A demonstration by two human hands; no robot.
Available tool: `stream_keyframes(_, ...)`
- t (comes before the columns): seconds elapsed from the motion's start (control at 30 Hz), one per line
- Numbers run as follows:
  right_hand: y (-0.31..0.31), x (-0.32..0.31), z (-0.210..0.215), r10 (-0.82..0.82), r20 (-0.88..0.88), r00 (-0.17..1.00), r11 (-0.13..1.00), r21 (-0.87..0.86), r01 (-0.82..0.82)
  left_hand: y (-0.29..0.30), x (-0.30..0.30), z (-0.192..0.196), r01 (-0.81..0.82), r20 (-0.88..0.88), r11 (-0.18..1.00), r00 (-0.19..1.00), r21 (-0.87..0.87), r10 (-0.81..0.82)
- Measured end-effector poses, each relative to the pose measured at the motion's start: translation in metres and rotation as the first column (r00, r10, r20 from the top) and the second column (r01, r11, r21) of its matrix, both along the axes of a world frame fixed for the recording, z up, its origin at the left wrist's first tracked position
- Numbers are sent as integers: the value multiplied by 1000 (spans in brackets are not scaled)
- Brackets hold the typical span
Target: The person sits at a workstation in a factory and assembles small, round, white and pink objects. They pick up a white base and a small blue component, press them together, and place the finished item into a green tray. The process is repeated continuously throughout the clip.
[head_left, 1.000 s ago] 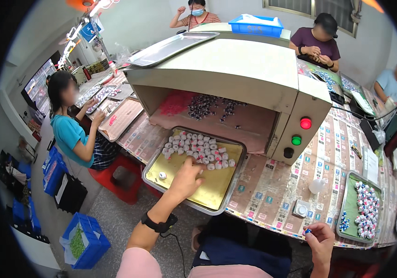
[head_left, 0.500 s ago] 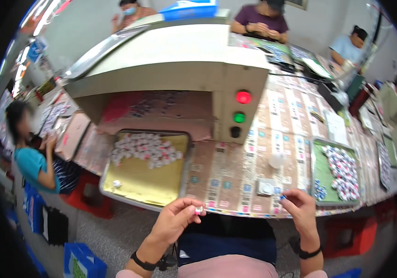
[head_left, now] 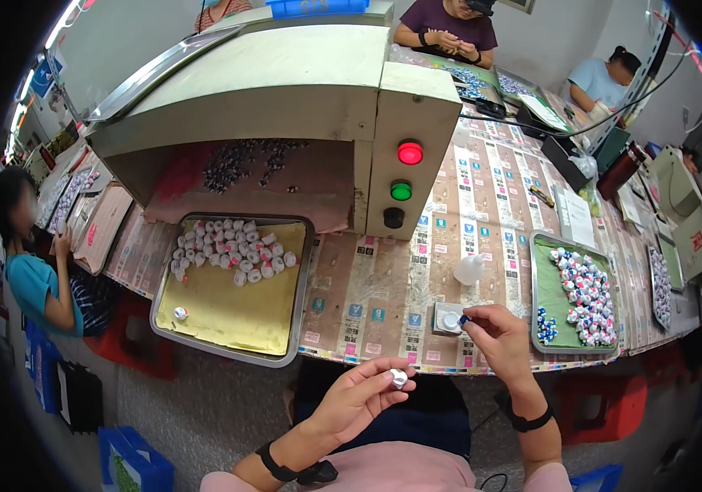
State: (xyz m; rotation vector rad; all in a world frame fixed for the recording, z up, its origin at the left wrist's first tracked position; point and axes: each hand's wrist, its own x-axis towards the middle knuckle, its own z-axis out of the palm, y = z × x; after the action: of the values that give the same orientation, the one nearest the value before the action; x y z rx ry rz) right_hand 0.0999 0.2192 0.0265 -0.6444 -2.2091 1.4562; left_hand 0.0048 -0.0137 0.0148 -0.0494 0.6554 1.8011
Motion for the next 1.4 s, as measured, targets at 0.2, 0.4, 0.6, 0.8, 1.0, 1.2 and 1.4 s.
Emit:
stream_keyframes(0.2, 4, 1, -4, 3, 15, 1000, 960, -278, 2, -3, 0, -10, -8, -20, 1000, 1000, -20, 7)
stream_keyframes(0.4, 4, -1, -2, 20, 67, 998, 992, 125, -29, -1, -1, -8, -9, 20, 1000, 1000, -2, 9)
stream_keyframes(0.6, -4, -6, 2, 43, 46, 998, 998, 41, -45, -5, 1, -20, -8, 65, 1000, 998, 18, 7)
stream_keyframes(0.8, -6, 1, 12, 84, 17, 996, 905, -419, -69, -6, -2, -18, -1, 85, 998, 996, 57, -4)
stream_keyframes(1.0, -8, 10, 19, 88, 50, 995, 829, -557, -45, -3, -1, -16, -18, 87, 999, 996, 40, 14)
stream_keyframes(1.2, 1, 15, 5, 27, 20, 999, 854, -520, -12, -4, -1, -15, -11, 39, 1000, 999, 22, 10)
stream_keyframes(1.4, 0, 6, 4, 8, 65, 998, 975, -222, 7, -4, 0, -11, 12, 42, 999, 999, 30, -14)
